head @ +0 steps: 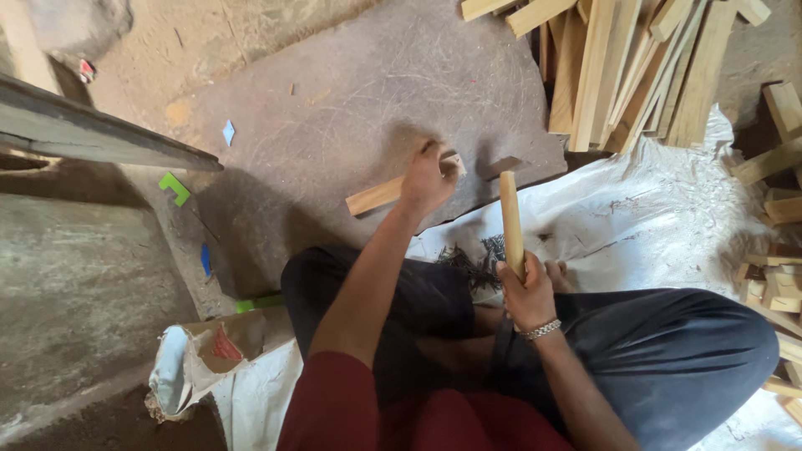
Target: The person sits on the floor and repeatedly hammers nails into small wooden planks using a hammer. They pick up each plank, drive a nail into it, and place the finished piece aside on a growing pile.
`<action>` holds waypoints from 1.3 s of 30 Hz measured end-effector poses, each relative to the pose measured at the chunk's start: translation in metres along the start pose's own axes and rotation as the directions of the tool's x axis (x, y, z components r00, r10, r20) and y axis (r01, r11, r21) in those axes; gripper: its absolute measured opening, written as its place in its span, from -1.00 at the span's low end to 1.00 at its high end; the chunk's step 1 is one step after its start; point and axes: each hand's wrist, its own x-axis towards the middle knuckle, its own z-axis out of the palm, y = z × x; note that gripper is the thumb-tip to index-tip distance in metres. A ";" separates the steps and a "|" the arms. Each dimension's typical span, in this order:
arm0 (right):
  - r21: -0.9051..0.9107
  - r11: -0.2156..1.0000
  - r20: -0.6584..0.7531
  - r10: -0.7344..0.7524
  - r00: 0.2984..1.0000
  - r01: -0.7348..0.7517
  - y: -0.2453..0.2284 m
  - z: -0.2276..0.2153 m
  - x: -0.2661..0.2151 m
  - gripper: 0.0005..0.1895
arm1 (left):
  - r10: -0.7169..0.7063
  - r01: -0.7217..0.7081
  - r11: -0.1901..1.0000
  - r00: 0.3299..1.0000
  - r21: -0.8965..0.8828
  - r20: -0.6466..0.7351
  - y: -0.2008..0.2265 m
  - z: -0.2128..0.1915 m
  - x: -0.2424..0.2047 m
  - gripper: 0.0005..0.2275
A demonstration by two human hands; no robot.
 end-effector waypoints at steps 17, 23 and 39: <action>0.165 0.985 0.063 0.034 0.997 -0.044 -0.002 -0.001 0.004 -0.75 | -0.018 -0.103 0.895 0.964 0.433 0.266 0.055 -0.029 0.006 -0.54; 0.228 0.972 0.097 0.036 0.995 -0.057 -0.002 0.002 0.002 -0.74 | -0.018 -0.081 0.963 0.932 -0.257 -0.362 0.058 -0.057 0.020 -0.66; -0.293 0.907 -0.118 -0.347 0.930 0.301 0.020 0.002 -0.005 -0.53 | -0.072 0.058 0.983 0.995 0.172 0.072 0.006 -0.029 -0.114 -0.87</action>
